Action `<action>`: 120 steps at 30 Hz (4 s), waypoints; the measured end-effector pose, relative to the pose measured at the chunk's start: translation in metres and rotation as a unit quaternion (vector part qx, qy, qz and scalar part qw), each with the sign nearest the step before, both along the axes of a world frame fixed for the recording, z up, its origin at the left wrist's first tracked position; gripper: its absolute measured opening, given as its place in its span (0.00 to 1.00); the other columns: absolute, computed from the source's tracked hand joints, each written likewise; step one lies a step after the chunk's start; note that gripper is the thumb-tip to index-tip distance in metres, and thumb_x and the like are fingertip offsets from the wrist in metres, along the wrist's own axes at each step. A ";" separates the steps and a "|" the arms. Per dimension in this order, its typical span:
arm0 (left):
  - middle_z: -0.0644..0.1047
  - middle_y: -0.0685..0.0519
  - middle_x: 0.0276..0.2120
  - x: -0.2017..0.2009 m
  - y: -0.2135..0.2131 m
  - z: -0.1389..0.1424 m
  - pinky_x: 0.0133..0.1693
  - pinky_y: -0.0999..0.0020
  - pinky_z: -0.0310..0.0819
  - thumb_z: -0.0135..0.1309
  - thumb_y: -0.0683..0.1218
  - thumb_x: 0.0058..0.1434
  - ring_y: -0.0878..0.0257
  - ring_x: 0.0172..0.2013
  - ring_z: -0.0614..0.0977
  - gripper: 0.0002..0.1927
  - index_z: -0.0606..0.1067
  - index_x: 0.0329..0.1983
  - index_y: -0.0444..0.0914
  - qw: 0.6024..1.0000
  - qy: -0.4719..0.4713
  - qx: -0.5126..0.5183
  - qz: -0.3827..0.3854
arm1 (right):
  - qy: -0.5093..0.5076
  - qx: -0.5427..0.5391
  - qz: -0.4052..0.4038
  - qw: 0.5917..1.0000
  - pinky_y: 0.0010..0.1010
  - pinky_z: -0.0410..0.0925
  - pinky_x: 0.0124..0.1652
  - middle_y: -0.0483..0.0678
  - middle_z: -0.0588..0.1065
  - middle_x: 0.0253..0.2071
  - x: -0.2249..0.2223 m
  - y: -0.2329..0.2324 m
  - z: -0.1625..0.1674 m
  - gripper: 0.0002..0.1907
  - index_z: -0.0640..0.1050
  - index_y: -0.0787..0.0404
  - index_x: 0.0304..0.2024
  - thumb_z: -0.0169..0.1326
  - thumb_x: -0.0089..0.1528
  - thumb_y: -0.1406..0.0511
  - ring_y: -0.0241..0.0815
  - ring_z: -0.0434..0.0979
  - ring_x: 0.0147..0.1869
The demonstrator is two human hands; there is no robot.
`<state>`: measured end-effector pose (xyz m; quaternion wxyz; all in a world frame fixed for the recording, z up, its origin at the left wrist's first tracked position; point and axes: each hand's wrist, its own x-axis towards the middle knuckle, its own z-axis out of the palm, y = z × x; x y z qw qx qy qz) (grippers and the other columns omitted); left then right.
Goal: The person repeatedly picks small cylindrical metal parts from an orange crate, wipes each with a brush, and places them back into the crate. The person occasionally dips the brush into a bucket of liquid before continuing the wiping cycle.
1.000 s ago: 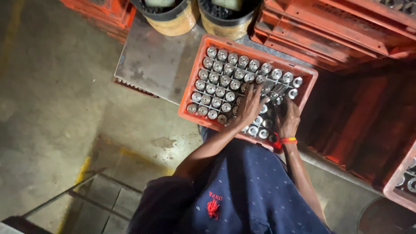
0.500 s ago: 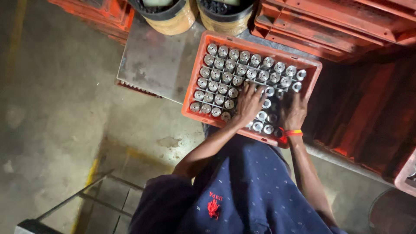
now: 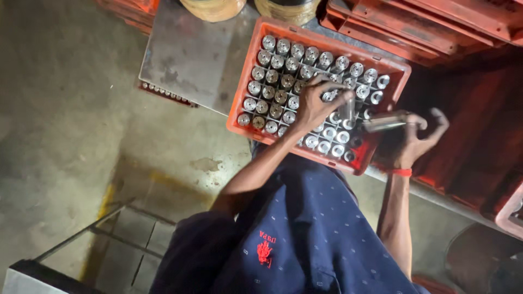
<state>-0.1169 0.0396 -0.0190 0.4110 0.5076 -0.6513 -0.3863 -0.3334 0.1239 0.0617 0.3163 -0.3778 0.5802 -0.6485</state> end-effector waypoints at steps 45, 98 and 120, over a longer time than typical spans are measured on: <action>0.69 0.44 0.54 0.002 0.033 -0.017 0.52 0.56 0.74 0.65 0.58 0.57 0.53 0.54 0.72 0.22 0.80 0.43 0.36 0.967 -0.204 -0.078 -0.134 | 0.454 0.135 0.155 0.867 0.45 0.66 0.43 0.54 0.72 0.33 -0.001 0.018 -0.060 0.18 0.83 0.58 0.43 0.70 0.61 0.53 0.52 0.71 0.43; 0.73 0.46 0.57 0.028 0.114 -0.002 0.43 0.56 0.82 0.53 0.41 0.61 0.48 0.47 0.82 0.25 0.72 0.63 0.46 0.965 -0.143 -0.150 -0.161 | 0.443 0.117 0.179 0.871 0.42 0.73 0.45 0.62 0.77 0.50 0.044 0.079 -0.017 0.24 0.76 0.64 0.62 0.61 0.62 0.71 0.60 0.81 0.49; 0.79 0.46 0.40 0.016 0.052 -0.022 0.36 0.54 0.79 0.58 0.55 0.61 0.50 0.39 0.84 0.16 0.79 0.38 0.36 0.863 -0.236 -0.092 -0.436 | 0.464 0.151 0.399 0.776 0.44 0.73 0.39 0.60 0.76 0.43 -0.010 0.051 -0.037 0.26 0.70 0.61 0.53 0.69 0.58 0.65 0.59 0.80 0.42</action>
